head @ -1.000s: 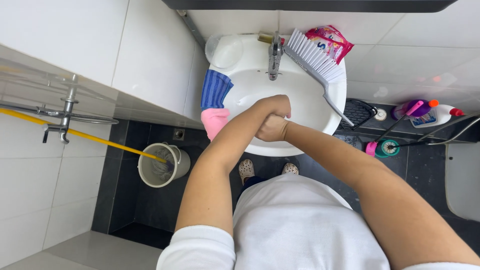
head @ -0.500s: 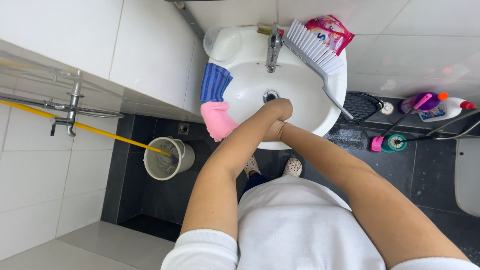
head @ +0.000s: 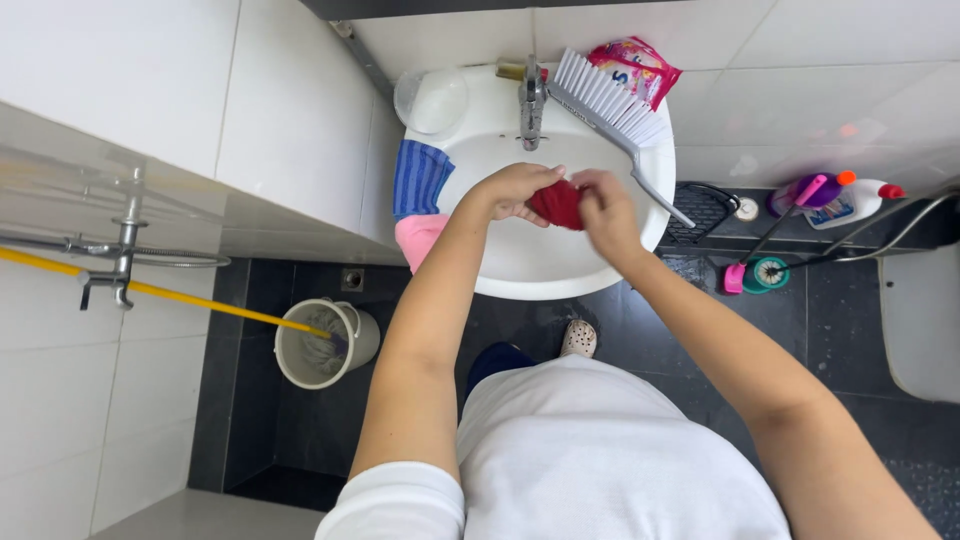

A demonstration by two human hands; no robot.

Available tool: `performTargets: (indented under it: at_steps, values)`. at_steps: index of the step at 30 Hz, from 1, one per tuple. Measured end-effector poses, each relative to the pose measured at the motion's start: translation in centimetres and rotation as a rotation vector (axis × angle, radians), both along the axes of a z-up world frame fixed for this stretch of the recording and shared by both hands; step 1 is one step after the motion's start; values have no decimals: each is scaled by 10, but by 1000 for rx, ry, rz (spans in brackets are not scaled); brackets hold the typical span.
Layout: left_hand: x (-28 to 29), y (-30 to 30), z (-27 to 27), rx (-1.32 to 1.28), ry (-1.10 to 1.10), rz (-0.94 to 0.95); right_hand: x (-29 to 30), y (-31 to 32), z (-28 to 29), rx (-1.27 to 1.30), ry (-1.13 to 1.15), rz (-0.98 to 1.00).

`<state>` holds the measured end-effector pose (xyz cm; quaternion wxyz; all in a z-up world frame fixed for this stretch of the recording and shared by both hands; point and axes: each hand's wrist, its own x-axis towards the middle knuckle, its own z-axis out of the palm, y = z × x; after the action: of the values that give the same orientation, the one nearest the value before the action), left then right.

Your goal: The person washes several small cloths in a bathroom sink, wringing them out under running water. They then use a red cloth to wipe the white tiled walls around the toilet and sink area.

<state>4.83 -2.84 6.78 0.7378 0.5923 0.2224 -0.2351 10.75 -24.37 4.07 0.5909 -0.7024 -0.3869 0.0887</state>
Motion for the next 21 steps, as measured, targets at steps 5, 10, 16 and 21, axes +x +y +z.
performTargets:
  at_steps: [5, 10, 16, 21]
  values:
    - [-15, -8, -19, -22, -106, 186, 1, -15, 12, -8, 917, -120]
    - [-41, -6, -26, -253, -266, 481, -25, -31, 7, 45, 1133, 37]
    - [-66, -8, -2, -310, -386, 256, -72, -22, 17, 143, 1054, -185]
    - [-72, -40, -27, -94, -587, 95, -117, -50, 9, 424, 780, -403]
